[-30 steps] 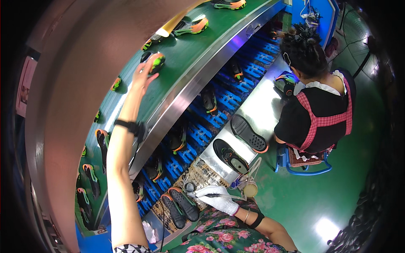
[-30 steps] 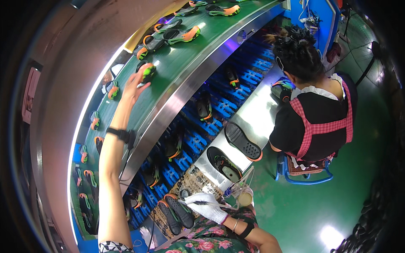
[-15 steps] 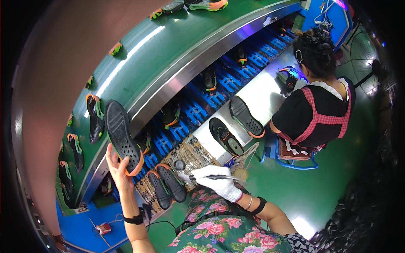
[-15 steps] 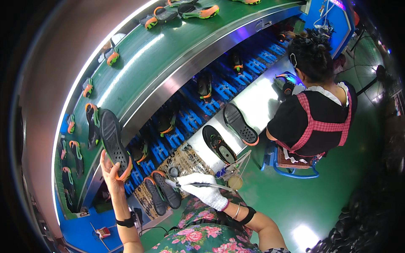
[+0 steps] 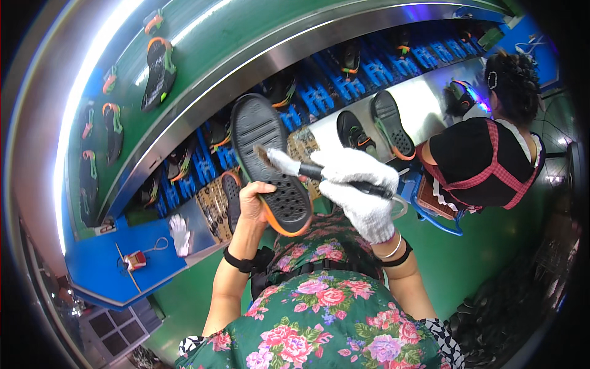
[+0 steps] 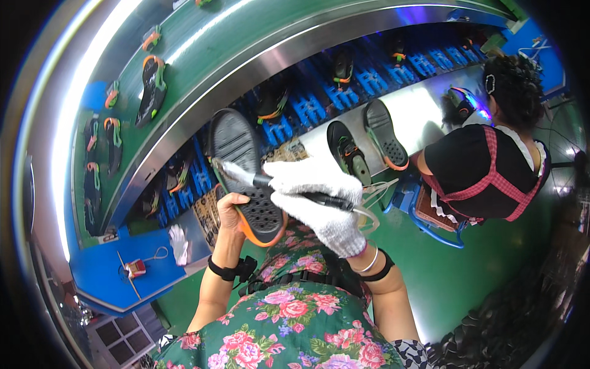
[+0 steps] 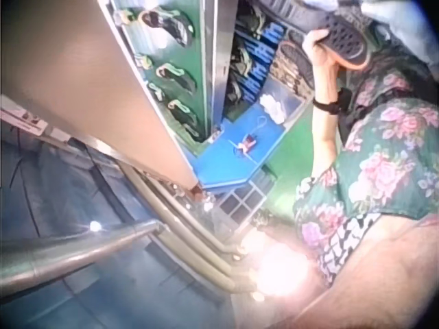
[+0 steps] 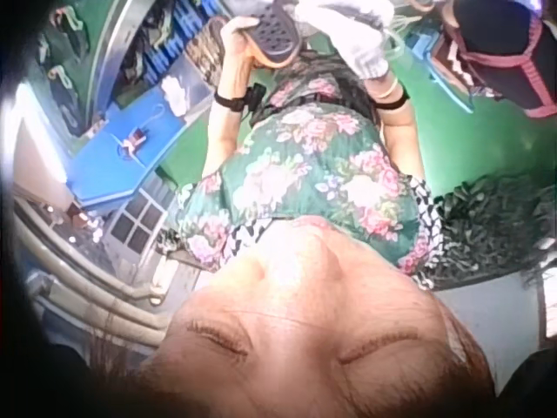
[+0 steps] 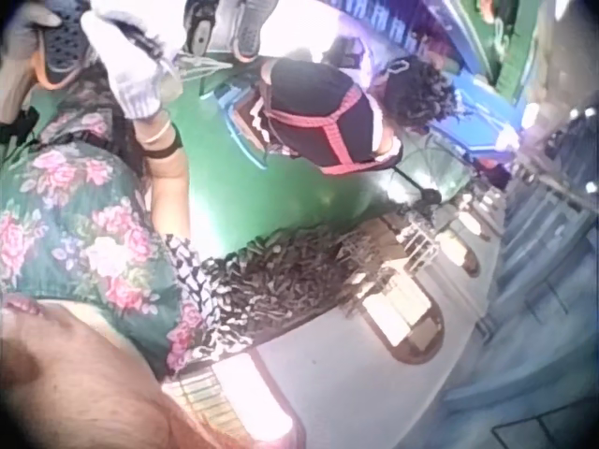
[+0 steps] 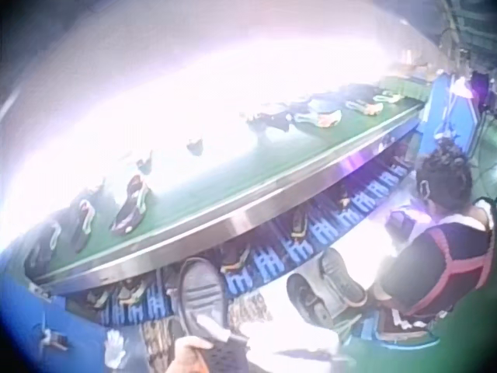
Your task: Applying adhesive to shoe soles using a brush on an assembly line.
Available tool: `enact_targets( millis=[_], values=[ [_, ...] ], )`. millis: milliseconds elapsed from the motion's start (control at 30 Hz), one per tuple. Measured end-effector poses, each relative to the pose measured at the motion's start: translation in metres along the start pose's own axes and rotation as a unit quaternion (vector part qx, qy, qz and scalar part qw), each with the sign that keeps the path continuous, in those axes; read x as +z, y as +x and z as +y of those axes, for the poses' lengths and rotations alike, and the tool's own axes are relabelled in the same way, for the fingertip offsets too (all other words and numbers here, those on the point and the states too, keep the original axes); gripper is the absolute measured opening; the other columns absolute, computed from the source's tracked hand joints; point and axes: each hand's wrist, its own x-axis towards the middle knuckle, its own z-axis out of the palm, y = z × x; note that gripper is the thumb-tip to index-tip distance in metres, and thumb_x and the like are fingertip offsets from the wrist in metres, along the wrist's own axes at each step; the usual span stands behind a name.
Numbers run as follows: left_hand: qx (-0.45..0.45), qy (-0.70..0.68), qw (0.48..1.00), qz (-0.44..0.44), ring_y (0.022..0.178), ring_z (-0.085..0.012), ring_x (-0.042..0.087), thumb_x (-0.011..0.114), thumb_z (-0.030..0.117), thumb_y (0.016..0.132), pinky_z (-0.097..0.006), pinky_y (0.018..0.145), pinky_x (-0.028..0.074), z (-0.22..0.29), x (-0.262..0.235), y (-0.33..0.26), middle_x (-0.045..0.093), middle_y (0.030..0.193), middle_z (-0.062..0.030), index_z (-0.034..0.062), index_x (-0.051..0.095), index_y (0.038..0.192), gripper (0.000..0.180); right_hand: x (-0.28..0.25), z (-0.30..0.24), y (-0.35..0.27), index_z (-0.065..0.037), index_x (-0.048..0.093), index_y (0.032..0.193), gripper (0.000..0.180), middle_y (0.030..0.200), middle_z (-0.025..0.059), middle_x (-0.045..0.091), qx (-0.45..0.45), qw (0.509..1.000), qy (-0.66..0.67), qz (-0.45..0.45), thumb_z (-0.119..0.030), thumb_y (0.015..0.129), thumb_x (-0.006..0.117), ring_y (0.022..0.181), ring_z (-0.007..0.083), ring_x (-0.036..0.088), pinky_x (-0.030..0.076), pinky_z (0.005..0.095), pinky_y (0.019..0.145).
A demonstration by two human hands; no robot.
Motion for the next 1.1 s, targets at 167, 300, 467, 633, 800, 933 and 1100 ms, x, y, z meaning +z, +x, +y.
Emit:
enact_targets(
  millis=[167, 300, 467, 633, 800, 933, 1100],
  values=[
    [0.059, 0.075, 0.993, -0.076, 0.11, -0.0351, 0.072, 0.063, 0.025, 0.089, -0.049, 0.099, 0.058, -0.018, 0.04, -0.018, 0.068, 0.13, -0.0233, -0.0047, 0.066, 0.128, 0.049, 0.005, 0.006, 0.007, 0.002, 0.073, 0.094, 0.022, 0.102, 0.0187, 0.075, 0.033, 0.999, -0.014, -0.001, 0.013, 0.076, 0.077, 0.103, 0.0302, 0.074, 0.058, 0.0389, 0.091],
    [0.026, -0.11, 0.978, -0.175, 0.113, -0.0315, 0.07, 0.055, 0.072, 0.095, -0.047, 0.098, 0.057, -0.021, 0.057, -0.015, 0.071, 0.129, -0.013, 0.0069, 0.063, 0.137, 0.078, 0.002, 0.006, 0.011, 0.003, 0.074, 0.089, 0.016, 0.093, 0.0144, 0.075, -0.002, 0.998, -0.068, 0.004, 0.01, 0.076, 0.078, 0.091, 0.0243, 0.073, 0.058, 0.0362, 0.084],
    [0.019, -0.21, 0.957, -0.199, 0.106, -0.0342, 0.069, 0.029, 0.088, 0.089, -0.048, 0.095, 0.057, -0.022, 0.067, -0.011, 0.067, 0.122, -0.0158, 0.0051, 0.055, 0.141, 0.101, 0.003, 0.01, 0.015, 0.004, 0.073, 0.087, 0.012, 0.088, 0.0115, 0.074, 0.002, 0.994, -0.106, 0.017, 0.01, 0.077, 0.076, 0.084, 0.021, 0.071, 0.057, 0.0348, 0.079],
    [0.069, -0.138, 0.934, -0.323, 0.12, -0.0262, 0.064, 0.036, 0.071, 0.103, -0.041, 0.104, 0.052, -0.025, 0.058, -0.007, 0.063, 0.14, -0.0068, 0.0138, 0.054, 0.148, 0.074, 0.006, 0.008, 0.022, 0.002, 0.073, 0.095, 0.016, 0.097, 0.0118, 0.074, -0.078, 0.977, -0.195, -0.044, 0.007, 0.08, 0.075, 0.09, 0.0214, 0.071, 0.056, 0.035, 0.083],
    [0.096, -0.17, 0.977, -0.084, 0.13, -0.0254, 0.057, 0.035, 0.072, 0.103, -0.041, 0.113, 0.044, -0.036, 0.042, -0.014, 0.058, 0.148, -0.0054, 0.015, 0.049, 0.152, 0.076, 0.013, 0.009, 0.024, -0.001, 0.075, 0.106, 0.024, 0.111, 0.0126, 0.074, -0.158, 0.938, -0.294, -0.093, 0.004, 0.082, 0.075, 0.099, 0.0229, 0.071, 0.056, 0.0354, 0.087],
    [0.089, -0.236, 0.961, -0.112, 0.135, -0.0261, 0.053, 0.03, 0.079, 0.099, -0.043, 0.117, 0.04, -0.044, 0.041, -0.012, 0.056, 0.149, -0.0058, 0.0136, 0.044, 0.155, 0.087, 0.015, 0.012, 0.033, -0.003, 0.076, 0.114, 0.031, 0.121, 0.0133, 0.074, -0.178, 0.917, -0.339, -0.113, 0.001, 0.084, 0.075, 0.106, 0.0242, 0.071, 0.055, 0.0357, 0.091],
    [0.066, 0.09, 0.991, 0.067, 0.135, -0.0297, 0.054, 0.025, 0.086, 0.094, -0.047, 0.117, 0.041, -0.046, 0.051, -0.014, 0.052, 0.151, -0.0095, 0.0127, 0.039, 0.157, 0.098, 0.016, 0.031, 0.002, -0.006, 0.07, 0.131, 0.04, 0.133, 0.013, 0.069, -0.12, 0.926, -0.302, -0.192, -0.012, 0.092, 0.068, 0.119, 0.0318, 0.065, 0.048, 0.0408, 0.105]
  ],
)
